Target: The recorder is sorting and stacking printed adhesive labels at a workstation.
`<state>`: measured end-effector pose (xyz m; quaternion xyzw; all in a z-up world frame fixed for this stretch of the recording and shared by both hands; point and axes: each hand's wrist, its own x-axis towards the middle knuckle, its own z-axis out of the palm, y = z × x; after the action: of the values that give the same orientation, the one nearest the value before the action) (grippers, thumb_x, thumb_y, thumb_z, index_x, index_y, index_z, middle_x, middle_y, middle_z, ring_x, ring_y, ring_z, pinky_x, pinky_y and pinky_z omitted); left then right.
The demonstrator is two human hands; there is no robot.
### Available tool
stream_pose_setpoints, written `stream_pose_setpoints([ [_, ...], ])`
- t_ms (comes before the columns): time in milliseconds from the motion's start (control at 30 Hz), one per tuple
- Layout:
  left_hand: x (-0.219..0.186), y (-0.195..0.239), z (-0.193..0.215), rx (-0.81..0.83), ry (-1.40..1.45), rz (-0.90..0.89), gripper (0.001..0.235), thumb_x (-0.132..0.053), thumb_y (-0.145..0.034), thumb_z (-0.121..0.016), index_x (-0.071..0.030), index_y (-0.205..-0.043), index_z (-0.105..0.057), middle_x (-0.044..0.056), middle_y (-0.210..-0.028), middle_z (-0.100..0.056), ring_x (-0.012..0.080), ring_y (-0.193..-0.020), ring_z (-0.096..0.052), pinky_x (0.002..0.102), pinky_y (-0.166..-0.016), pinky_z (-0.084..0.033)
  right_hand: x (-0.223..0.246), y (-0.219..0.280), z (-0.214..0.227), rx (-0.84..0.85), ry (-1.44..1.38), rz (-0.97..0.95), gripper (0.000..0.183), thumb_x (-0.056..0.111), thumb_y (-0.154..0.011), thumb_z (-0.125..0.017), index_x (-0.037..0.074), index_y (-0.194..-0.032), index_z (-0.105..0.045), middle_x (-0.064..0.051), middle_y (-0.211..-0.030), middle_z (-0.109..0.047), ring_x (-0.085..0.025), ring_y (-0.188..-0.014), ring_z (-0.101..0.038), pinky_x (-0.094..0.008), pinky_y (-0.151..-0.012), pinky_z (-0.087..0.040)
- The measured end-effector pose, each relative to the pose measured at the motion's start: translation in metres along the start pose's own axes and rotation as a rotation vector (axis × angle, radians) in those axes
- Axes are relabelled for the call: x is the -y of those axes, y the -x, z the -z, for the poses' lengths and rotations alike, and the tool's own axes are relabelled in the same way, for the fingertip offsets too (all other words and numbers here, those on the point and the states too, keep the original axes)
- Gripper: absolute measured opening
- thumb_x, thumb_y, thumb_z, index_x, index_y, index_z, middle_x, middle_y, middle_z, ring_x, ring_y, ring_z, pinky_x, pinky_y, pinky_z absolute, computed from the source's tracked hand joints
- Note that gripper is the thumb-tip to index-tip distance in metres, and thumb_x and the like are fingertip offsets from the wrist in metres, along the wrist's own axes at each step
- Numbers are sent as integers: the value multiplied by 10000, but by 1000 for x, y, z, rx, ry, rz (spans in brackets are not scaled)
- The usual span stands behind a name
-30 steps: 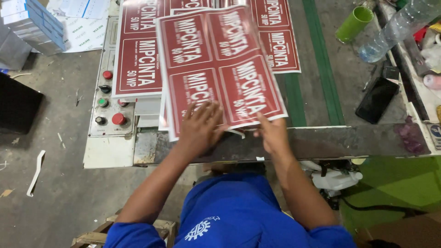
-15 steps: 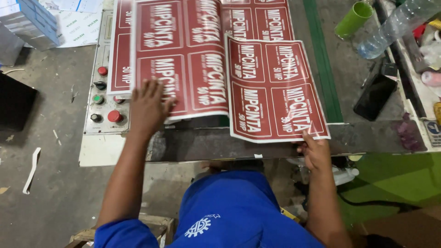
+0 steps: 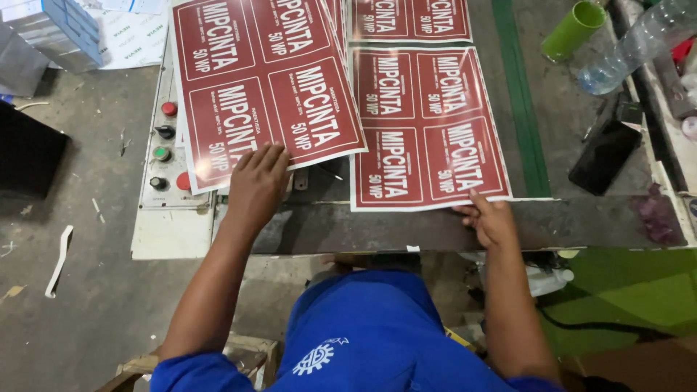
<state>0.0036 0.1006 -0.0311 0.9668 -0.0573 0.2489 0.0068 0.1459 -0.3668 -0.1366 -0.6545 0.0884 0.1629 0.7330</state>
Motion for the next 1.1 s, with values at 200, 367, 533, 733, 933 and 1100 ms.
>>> stream_pose_setpoints([
  [200, -7, -11, 15, -135, 71, 2, 183, -113, -1011, -661, -18, -1158, -715, 143, -1199, -752, 309, -1145, -718, 431, -890, -591, -1, -63, -5, 69, -128, -70, 364, 272, -1002, -683, 55, -1275, -577, -119, -1069, -732, -259, -877, -756, -343, -579, -535],
  [367, 0, -8, 6, -198, 45, 32, 172, -127, -1009, -667, -47, -1146, -733, 139, -1169, -761, 299, -1086, -744, 417, -853, -610, 11, -61, -6, 64, -181, -175, 397, 343, -993, -656, 46, -1245, -579, -191, -1103, -740, -268, -915, -758, -356, -617, -568],
  [533, -11, -3, 15, -292, 83, 65, 131, -127, -1048, -694, -46, -1136, -747, 152, -1124, -761, 309, -1016, -760, 396, -801, -612, -3, -21, -17, 91, -120, -86, 400, 316, -988, -632, 47, -1282, -602, -194, -1139, -741, -251, -906, -743, -335, -629, -567],
  [733, -74, -7, 22, -394, 237, -26, 229, -47, -936, -693, 9, -1156, -714, 164, -1144, -720, 317, -1031, -724, 417, -856, -602, 17, 29, -119, 430, 135, 91, 476, 244, -978, -659, 22, -1394, -591, -164, -1194, -758, -223, -895, -733, -278, -646, -550],
  [933, -109, -9, 3, -248, 235, -18, 329, -26, -891, -687, -25, -1220, -697, 139, -1206, -689, 290, -1084, -695, 416, -860, -575, 24, 34, -148, 547, -320, 63, 368, 286, -1046, -571, 10, -1288, -541, -119, -1111, -744, -223, -951, -784, -281, -578, -546],
  [1100, -122, -12, 0, -162, 237, -87, 351, -69, -872, -660, -5, -1217, -677, 162, -1282, -680, 326, -1221, -639, 471, -987, -501, 15, 33, -122, 270, -216, 156, 267, 146, -1020, -625, 41, -1265, -619, -93, -1017, -744, -190, -809, -732, -264, -526, -477],
])
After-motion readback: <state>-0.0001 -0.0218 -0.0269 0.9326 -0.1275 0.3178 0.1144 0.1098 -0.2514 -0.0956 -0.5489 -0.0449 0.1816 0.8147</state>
